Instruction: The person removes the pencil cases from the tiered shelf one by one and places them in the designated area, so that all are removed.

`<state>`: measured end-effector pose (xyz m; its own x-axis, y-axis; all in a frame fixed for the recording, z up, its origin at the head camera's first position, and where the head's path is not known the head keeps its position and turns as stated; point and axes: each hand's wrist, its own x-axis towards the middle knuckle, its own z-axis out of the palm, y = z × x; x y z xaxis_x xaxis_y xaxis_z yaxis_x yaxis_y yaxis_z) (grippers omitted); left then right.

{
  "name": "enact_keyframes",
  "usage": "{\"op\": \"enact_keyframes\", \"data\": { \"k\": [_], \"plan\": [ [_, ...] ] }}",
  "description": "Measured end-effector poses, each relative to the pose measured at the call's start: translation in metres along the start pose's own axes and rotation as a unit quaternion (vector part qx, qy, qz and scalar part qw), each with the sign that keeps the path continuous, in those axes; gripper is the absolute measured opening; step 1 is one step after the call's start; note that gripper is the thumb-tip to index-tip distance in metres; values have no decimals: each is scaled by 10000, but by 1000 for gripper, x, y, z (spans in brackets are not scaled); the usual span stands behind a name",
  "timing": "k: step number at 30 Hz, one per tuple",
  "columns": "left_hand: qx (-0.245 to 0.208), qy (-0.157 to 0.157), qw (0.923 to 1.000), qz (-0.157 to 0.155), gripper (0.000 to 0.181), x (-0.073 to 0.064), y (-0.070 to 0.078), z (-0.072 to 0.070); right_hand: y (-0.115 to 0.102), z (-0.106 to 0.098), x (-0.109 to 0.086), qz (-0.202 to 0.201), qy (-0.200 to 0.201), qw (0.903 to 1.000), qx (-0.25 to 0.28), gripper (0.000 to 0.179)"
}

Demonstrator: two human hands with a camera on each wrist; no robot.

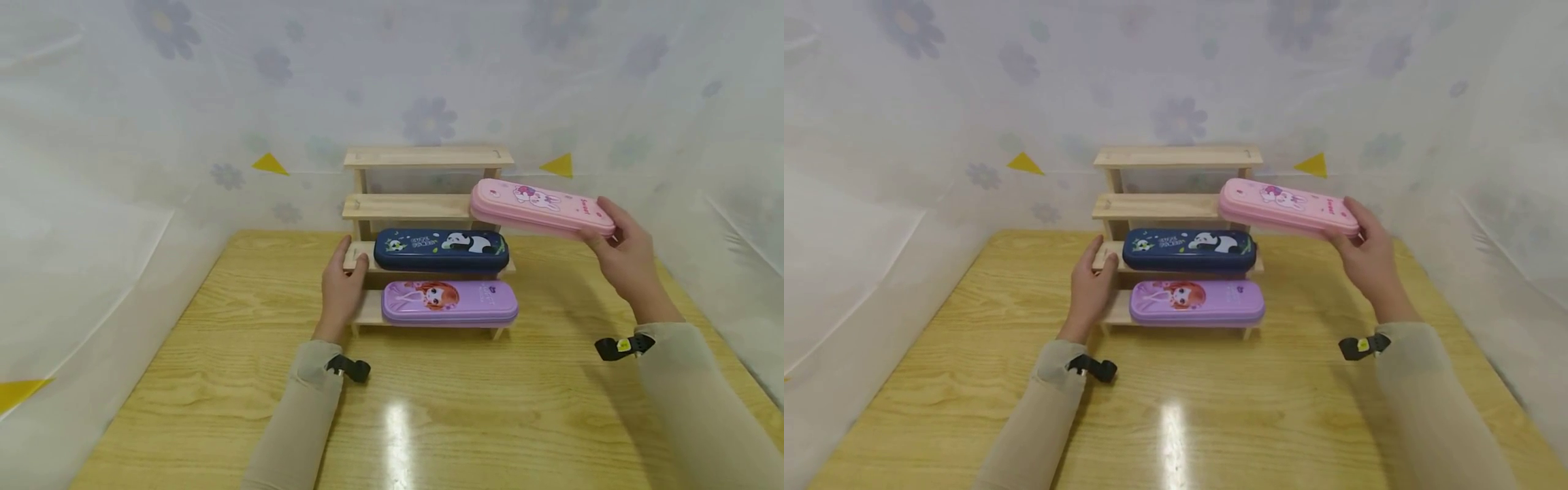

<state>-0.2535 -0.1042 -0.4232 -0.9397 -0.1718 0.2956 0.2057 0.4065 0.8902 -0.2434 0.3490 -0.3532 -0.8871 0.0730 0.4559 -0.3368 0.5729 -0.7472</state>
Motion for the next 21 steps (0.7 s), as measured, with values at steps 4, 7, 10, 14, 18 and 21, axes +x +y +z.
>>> {"op": "enact_keyframes", "data": {
  "k": [4,7,10,14,18,21],
  "plan": [
    [27,21,10000,-25,59,0,0,1,5,-8,-6,197,38,9998,19,62],
    [29,35,10000,-22,59,1,-1,2,10,-15,-10,344,100,9993,-62,62],
    [11,43,10000,-18,60,1,-1,2,17,-20,-13,384,213,9990,-86,61],
    [5,49,10000,-17,59,1,0,2,26,-27,-16,454,310,9985,-31,61],
    [9,57,10000,-25,59,0,0,1,33,-34,-19,621,322,9975,0,61],
    [7,54,10000,-32,59,0,0,1,37,-37,-21,717,355,9968,6,61]
  ]
}}
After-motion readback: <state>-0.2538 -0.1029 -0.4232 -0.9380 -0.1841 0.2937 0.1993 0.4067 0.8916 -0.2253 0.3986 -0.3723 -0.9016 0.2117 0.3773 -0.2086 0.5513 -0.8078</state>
